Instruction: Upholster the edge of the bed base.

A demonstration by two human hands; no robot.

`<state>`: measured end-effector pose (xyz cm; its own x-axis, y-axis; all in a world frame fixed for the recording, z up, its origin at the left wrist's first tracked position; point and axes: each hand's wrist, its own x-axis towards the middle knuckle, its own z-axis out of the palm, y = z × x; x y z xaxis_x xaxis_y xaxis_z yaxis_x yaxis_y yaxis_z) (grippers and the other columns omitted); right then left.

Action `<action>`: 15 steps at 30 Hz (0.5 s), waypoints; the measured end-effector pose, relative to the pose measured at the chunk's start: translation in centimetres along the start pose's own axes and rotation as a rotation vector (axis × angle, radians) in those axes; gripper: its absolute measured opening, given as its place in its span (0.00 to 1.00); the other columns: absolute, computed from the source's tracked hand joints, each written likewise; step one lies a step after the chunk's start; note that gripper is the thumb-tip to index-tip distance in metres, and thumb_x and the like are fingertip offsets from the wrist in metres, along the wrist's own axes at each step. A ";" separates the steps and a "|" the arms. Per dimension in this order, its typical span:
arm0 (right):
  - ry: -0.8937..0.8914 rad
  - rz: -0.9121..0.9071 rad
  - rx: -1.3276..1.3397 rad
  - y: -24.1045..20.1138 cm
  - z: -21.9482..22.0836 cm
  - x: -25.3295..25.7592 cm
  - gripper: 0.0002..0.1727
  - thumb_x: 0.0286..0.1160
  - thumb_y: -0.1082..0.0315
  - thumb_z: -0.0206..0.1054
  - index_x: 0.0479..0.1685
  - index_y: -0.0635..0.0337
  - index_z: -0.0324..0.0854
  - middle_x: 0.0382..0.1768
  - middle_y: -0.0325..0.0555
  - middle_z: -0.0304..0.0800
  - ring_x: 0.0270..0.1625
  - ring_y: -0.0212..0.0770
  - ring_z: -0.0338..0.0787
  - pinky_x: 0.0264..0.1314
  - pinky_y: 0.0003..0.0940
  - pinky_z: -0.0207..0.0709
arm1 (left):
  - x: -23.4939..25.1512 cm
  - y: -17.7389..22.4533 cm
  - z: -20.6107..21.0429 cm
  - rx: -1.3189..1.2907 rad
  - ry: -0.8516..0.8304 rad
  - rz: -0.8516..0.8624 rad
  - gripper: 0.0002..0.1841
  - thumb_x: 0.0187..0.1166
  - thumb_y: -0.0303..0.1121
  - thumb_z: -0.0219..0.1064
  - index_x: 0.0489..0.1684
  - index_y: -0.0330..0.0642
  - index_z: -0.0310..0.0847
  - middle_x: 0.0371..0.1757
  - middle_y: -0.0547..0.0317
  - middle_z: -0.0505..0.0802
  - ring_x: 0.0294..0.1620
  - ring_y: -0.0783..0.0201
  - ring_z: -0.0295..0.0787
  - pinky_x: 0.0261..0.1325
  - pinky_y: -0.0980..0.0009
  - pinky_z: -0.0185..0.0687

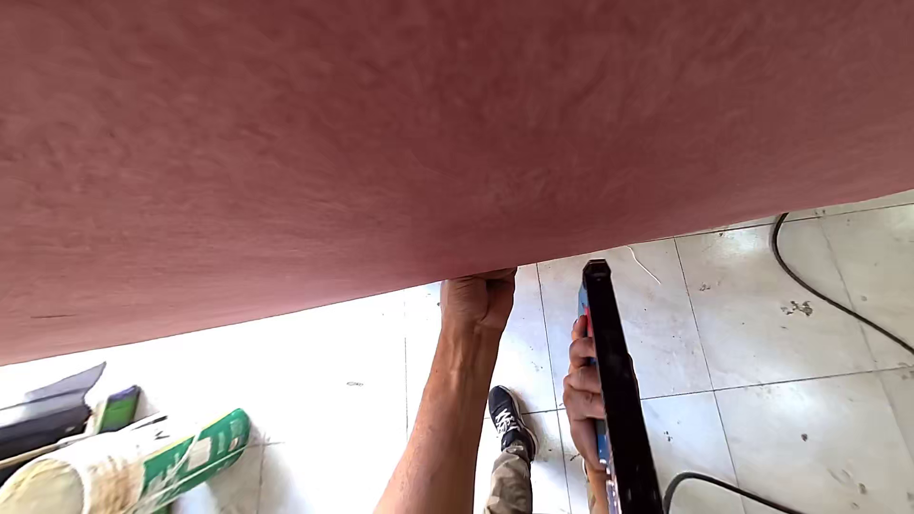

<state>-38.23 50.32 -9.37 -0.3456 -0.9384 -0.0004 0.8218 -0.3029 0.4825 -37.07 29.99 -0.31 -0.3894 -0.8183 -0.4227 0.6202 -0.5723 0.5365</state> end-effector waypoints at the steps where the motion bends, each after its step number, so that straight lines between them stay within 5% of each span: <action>1: -0.016 -0.015 0.032 -0.6 -0.9 0.0 0.23 0.87 0.56 0.56 0.69 0.64 0.76 0.27 0.38 0.87 0.23 0.31 0.89 0.31 0.23 0.85 | 0.3 0.1 -0.1 0.008 -0.011 0.007 0.11 0.81 0.22 0.53 0.35 0.43 0.82 0.33 0.53 0.93 0.36 0.60 0.93 0.49 0.60 0.92; 5: -0.034 0.045 0.001 0.9 -0.7 2.1 0.24 0.88 0.52 0.54 0.71 0.60 0.76 0.31 0.38 0.89 0.26 0.32 0.91 0.31 0.23 0.86 | 1.0 0.3 -0.7 0.005 -0.120 0.047 0.11 0.85 0.26 0.55 0.39 0.44 0.84 0.37 0.53 0.94 0.42 0.60 0.94 0.51 0.60 0.92; 10: -0.033 0.110 -0.002 5.9 -0.7 4.2 0.22 0.87 0.53 0.56 0.63 0.60 0.81 0.33 0.42 0.92 0.28 0.36 0.93 0.31 0.26 0.87 | 2.1 1.2 -2.2 0.165 -0.301 0.130 0.05 0.71 0.27 0.72 0.40 0.46 0.89 0.40 0.56 0.95 0.44 0.63 0.94 0.54 0.60 0.92; 15: -0.045 0.199 0.055 9.0 -2.3 5.5 0.22 0.86 0.51 0.57 0.59 0.60 0.84 0.32 0.41 0.94 0.29 0.36 0.95 0.33 0.26 0.88 | 3.3 3.5 -4.2 0.492 -0.335 0.181 0.10 0.70 0.19 0.69 0.40 0.47 0.87 0.38 0.62 0.95 0.44 0.67 0.94 0.53 0.64 0.92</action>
<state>-31.68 42.07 -7.02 -0.1995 -0.9702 0.1379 0.8503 -0.1014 0.5165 -33.33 25.53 -2.87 -0.5495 -0.8312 -0.0847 0.3405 -0.3153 0.8858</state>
